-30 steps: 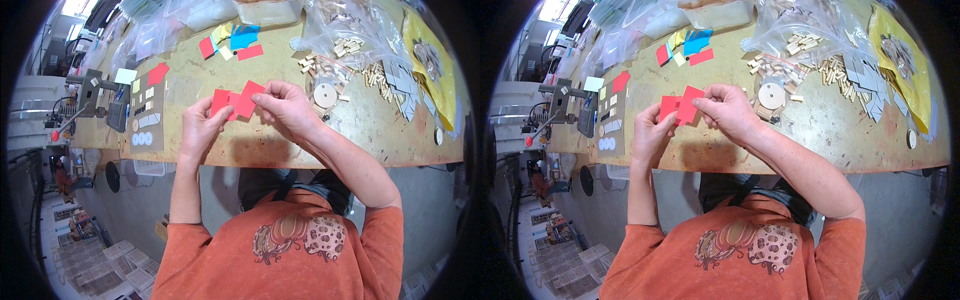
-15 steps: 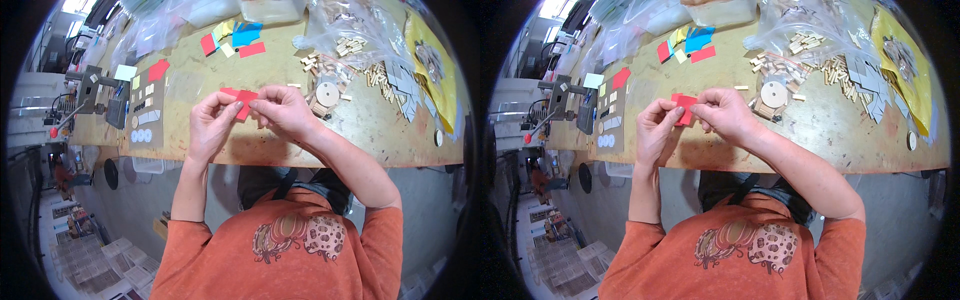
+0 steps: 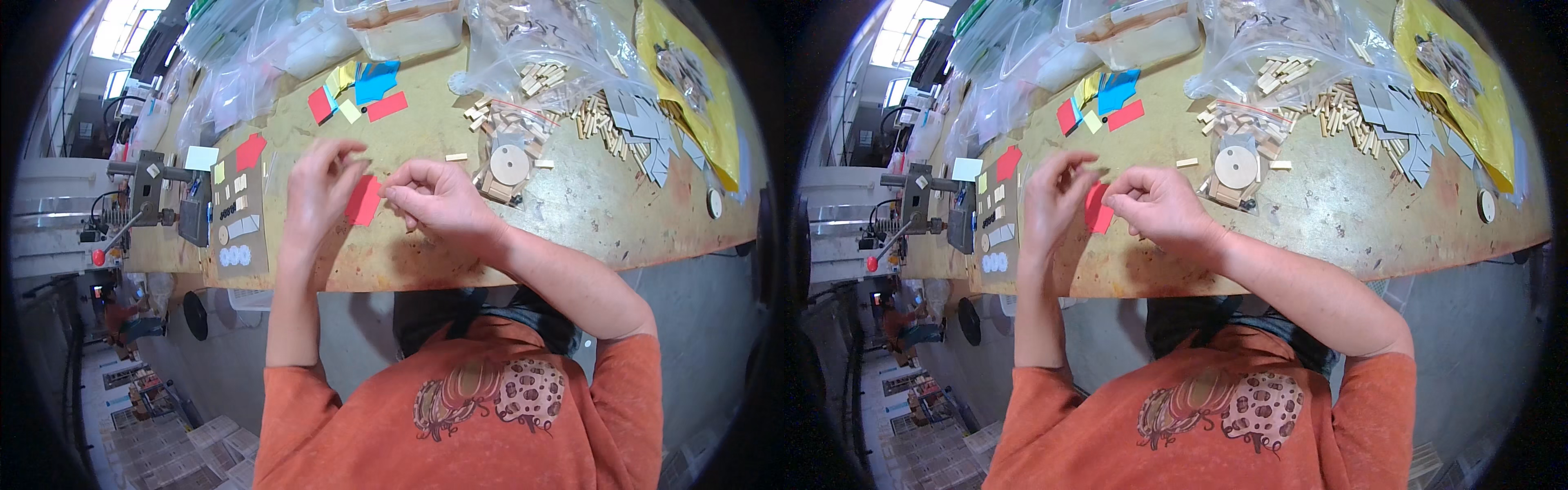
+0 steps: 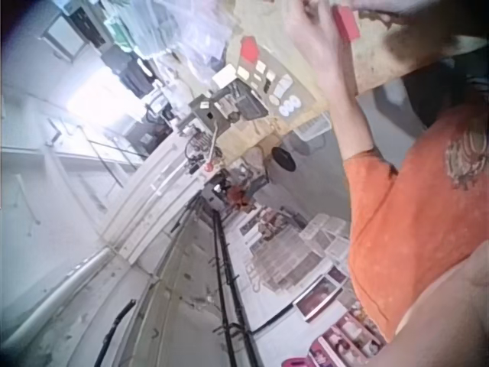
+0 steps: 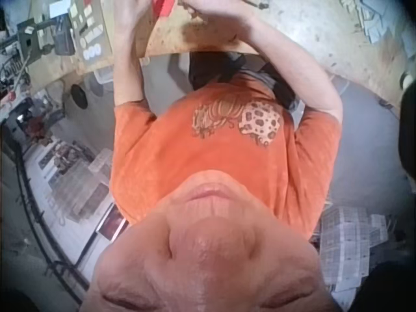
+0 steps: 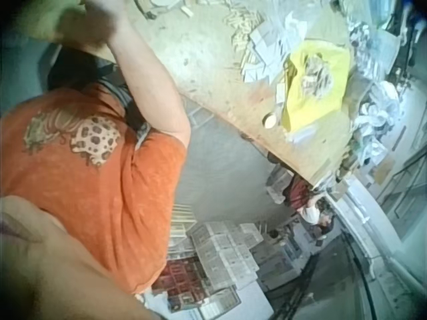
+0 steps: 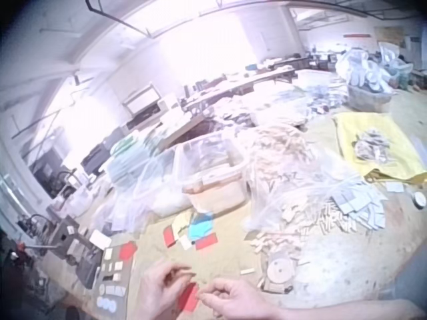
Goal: The person assembles small craft kits by placing wooden dowels, black beads, and white triangular pieces into clear plastic bags. They then fold red and blue paper pieces and place them into separate bags. The person works at a cluttered table with various craft materials.
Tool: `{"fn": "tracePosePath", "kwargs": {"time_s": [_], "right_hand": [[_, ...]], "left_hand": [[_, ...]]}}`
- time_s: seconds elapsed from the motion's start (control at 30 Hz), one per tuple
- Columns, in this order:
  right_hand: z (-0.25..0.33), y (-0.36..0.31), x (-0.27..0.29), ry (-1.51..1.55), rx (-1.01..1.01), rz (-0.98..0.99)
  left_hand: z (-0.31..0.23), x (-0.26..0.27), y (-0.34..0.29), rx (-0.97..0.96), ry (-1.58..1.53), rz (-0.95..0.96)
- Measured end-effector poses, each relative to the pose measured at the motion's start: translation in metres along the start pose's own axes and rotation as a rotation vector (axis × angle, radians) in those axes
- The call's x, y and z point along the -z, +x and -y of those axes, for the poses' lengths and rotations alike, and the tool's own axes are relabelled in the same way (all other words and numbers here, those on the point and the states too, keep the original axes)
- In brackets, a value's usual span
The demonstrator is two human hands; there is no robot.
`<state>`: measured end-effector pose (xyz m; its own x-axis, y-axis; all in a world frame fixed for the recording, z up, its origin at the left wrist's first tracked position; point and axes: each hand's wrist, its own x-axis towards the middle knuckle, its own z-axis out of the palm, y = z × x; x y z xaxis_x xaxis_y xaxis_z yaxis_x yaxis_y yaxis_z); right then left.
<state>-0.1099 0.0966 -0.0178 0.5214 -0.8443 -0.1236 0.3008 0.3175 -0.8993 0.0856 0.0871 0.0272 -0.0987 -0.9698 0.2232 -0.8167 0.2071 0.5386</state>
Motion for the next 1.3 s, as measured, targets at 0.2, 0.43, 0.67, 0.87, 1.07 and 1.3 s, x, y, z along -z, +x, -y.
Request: {"fn": "tracePosePath", "kwargs": {"time_s": [0.2,0.43,0.67,0.87,1.07,1.3], "right_hand": [[0.004,-0.006,0.000,-0.260,0.184,0.015],[0.000,-0.005,-0.002,-0.478,0.454,-0.049],[0.000,-0.006,-0.004,-0.509,0.455,-0.040],[0.010,-0.007,-0.001,-0.465,0.381,-0.043],[0.008,-0.001,0.000,-0.282,0.202,-0.082],[-0.013,0.015,0.005,-0.237,0.404,-0.356]], "left_hand": [[0.021,-0.039,0.090,-0.093,0.141,0.134],[0.030,-0.045,0.106,-0.011,0.090,0.260],[0.025,-0.041,0.109,0.011,0.072,0.302],[0.023,-0.042,0.103,0.013,-0.008,0.268],[0.011,-0.023,0.065,0.210,-0.162,0.201],[0.001,-0.008,0.010,0.290,-0.833,0.181]]}}
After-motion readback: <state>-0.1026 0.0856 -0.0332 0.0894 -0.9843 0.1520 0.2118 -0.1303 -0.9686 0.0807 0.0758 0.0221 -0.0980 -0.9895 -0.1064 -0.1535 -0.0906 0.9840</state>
